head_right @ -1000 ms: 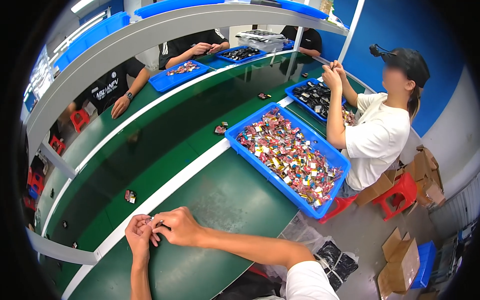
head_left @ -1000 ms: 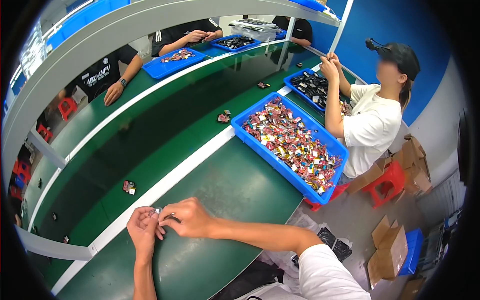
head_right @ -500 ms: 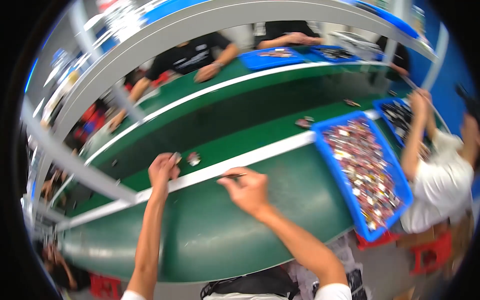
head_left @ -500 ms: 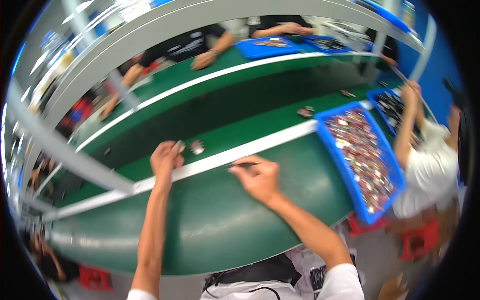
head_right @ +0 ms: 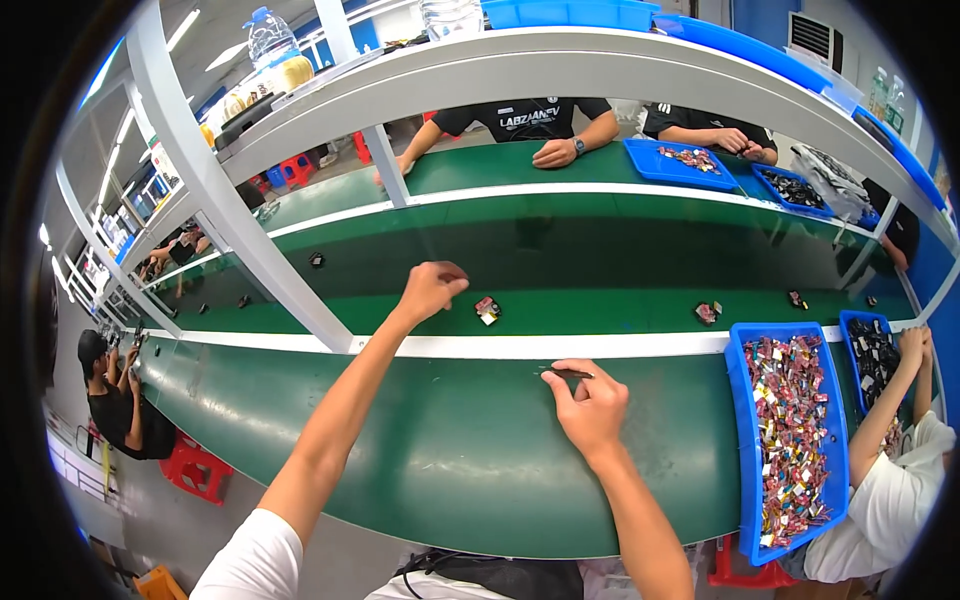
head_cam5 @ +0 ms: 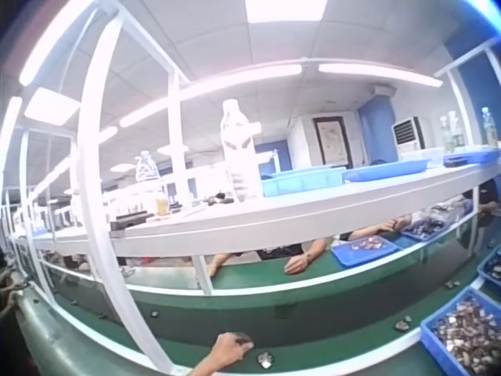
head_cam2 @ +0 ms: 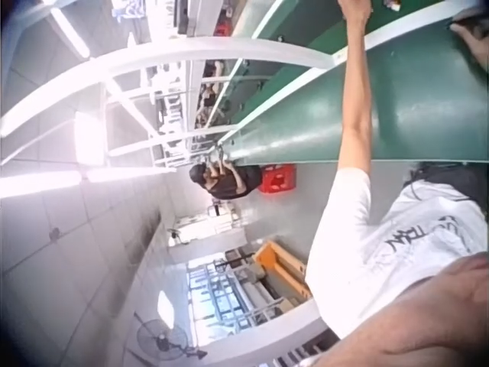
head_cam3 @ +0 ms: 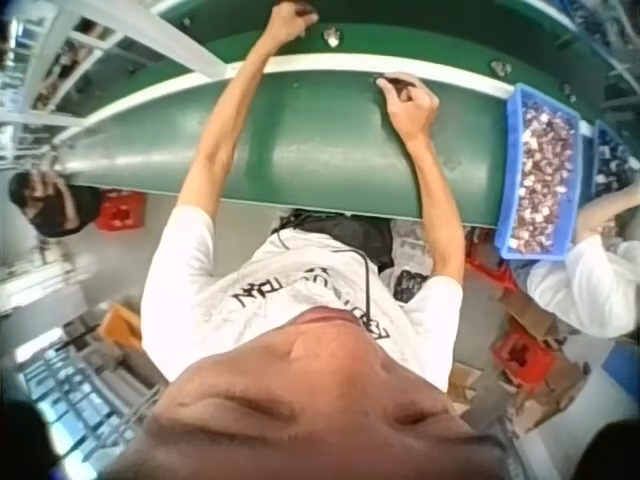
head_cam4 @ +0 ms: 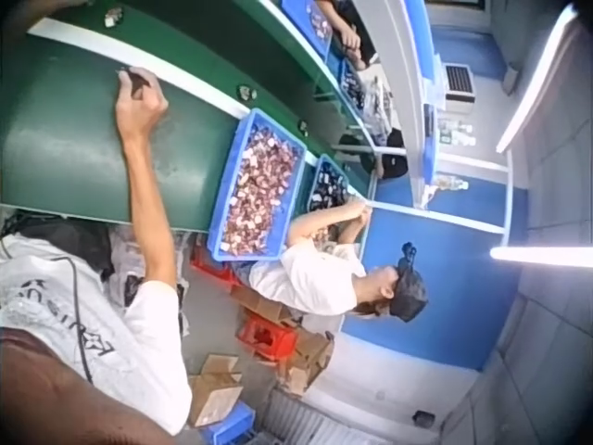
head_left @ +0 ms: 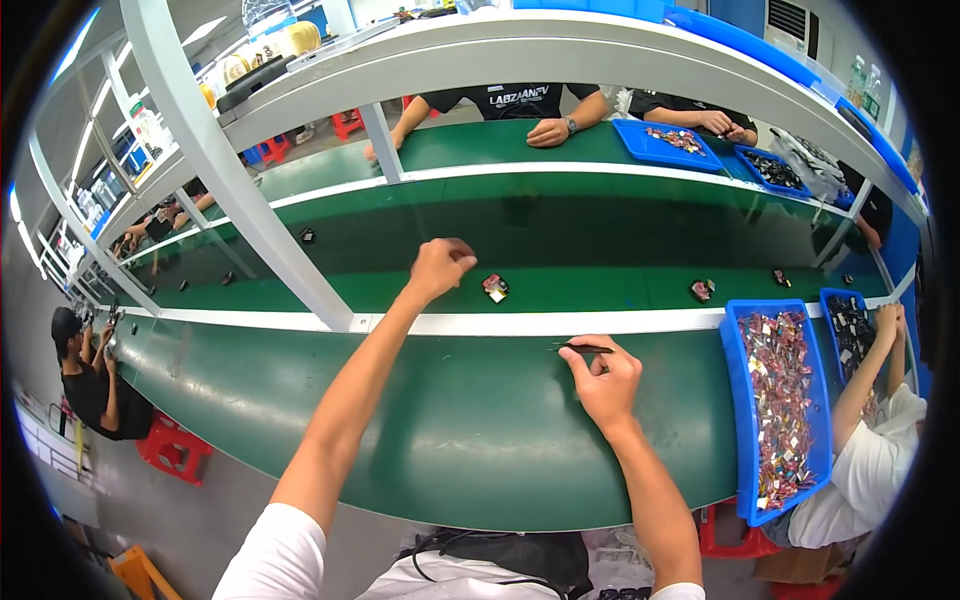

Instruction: Assembling small electronic circuit boards and components on a factory production line.

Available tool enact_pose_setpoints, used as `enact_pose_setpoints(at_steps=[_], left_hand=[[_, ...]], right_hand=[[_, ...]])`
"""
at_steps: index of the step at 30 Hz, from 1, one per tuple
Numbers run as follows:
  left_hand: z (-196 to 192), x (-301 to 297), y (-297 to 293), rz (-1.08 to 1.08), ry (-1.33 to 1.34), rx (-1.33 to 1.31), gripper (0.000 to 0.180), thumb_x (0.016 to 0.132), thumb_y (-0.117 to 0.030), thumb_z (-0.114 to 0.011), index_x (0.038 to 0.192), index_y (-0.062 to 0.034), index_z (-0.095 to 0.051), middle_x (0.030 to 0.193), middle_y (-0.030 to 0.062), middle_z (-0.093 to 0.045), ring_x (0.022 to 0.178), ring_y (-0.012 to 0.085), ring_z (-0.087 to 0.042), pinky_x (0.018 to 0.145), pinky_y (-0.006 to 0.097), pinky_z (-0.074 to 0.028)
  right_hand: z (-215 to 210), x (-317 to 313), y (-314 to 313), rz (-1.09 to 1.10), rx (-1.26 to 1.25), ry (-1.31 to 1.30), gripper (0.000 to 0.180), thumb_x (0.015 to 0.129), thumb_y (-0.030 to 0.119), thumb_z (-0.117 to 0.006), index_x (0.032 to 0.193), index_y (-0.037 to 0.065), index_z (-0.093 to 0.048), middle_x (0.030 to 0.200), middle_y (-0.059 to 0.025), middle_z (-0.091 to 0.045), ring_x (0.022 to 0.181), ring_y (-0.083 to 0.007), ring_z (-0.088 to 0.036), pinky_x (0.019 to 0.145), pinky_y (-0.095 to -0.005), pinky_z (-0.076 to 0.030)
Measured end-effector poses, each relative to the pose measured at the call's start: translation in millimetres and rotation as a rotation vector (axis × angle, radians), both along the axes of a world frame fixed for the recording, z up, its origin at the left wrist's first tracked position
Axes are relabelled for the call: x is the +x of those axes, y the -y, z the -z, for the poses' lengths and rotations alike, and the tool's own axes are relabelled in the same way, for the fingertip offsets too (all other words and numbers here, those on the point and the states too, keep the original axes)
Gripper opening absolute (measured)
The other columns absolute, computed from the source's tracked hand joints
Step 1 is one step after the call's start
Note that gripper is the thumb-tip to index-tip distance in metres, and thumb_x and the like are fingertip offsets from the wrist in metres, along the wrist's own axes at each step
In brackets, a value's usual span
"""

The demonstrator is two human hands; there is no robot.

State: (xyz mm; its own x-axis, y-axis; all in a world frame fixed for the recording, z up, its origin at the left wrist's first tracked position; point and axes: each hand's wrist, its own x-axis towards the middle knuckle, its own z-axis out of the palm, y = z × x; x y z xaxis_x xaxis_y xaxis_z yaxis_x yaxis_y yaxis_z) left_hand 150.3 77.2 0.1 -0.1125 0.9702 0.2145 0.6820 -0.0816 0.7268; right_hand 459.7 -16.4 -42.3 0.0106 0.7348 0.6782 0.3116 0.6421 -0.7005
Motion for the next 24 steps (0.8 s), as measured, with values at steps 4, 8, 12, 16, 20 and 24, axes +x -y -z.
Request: enact_pose_setpoints(at_steps=[4,8,12,16,20,24], left_hand=[[6,23,-22,0.183,0.03,-0.144,0.016,0.083,-0.01,-0.073,0.093,0.0014,-0.073,0.079,0.0089,-0.072,0.053,0.0135,-0.063,0.053,0.032,-0.053],[27,-1,-54,0.238,-0.207,-0.183,0.024,0.074,-0.024,-0.077,0.088,-0.0046,-0.075,0.08,0.0121,-0.074,0.077,0.0235,-0.072,0.07,0.037,-0.057],[20,-3,-48,0.223,-0.083,-0.308,0.013,0.082,-0.014,-0.071,0.079,-0.0023,-0.074,0.067,0.0064,-0.069,0.055,0.0128,-0.061,0.05,0.031,-0.049],[9,-8,-29,0.232,0.135,-0.348,0.016,0.081,0.001,-0.055,0.069,0.002,-0.066,0.061,0.0079,-0.062,0.04,0.0085,-0.047,0.035,0.026,-0.03],[-2,9,6,0.114,0.326,-0.218,0.012,0.087,-0.001,-0.046,0.086,-0.0008,-0.058,0.074,0.0073,-0.058,0.043,0.009,-0.047,0.034,0.024,-0.03],[5,54,53,0.145,0.598,-0.185,0.013,0.094,-0.007,-0.05,0.095,0.0018,-0.06,0.079,0.0068,-0.058,0.049,0.0086,-0.051,0.038,0.022,-0.035]], right_hand=[[-7,8,3,0.037,-0.064,0.047,0.011,0.076,0.006,-0.084,0.08,0.002,-0.074,0.074,-0.0034,-0.073,0.043,-0.0083,-0.039,0.043,-0.027,-0.034],[-1,3,-3,0.028,0.032,-0.002,0.016,0.076,0.008,-0.084,0.07,0.001,-0.071,0.087,-0.0056,-0.077,0.047,-0.0113,-0.049,0.046,-0.0267,-0.039],[9,3,-11,0.025,0.14,-0.015,0.015,0.078,0.016,-0.085,0.087,0.007,-0.076,0.081,-0.005,-0.075,0.047,-0.0129,-0.052,0.048,-0.0278,-0.042],[-8,6,3,-0.023,-0.047,0.02,0.016,0.08,0.013,-0.08,0.092,0.009,-0.07,0.086,-0.0064,-0.075,0.074,-0.0255,-0.073,0.061,-0.033,-0.056],[-11,5,4,-0.03,-0.101,0.013,0.016,0.08,0.012,-0.079,0.092,0.009,-0.068,0.085,-0.0069,-0.075,0.075,-0.0263,-0.073,0.063,-0.0344,-0.056],[-16,4,3,-0.025,-0.163,-0.006,0.016,0.081,0.012,-0.079,0.092,0.008,-0.068,0.084,-0.0074,-0.075,0.076,-0.0267,-0.073,0.064,-0.035,-0.055]])
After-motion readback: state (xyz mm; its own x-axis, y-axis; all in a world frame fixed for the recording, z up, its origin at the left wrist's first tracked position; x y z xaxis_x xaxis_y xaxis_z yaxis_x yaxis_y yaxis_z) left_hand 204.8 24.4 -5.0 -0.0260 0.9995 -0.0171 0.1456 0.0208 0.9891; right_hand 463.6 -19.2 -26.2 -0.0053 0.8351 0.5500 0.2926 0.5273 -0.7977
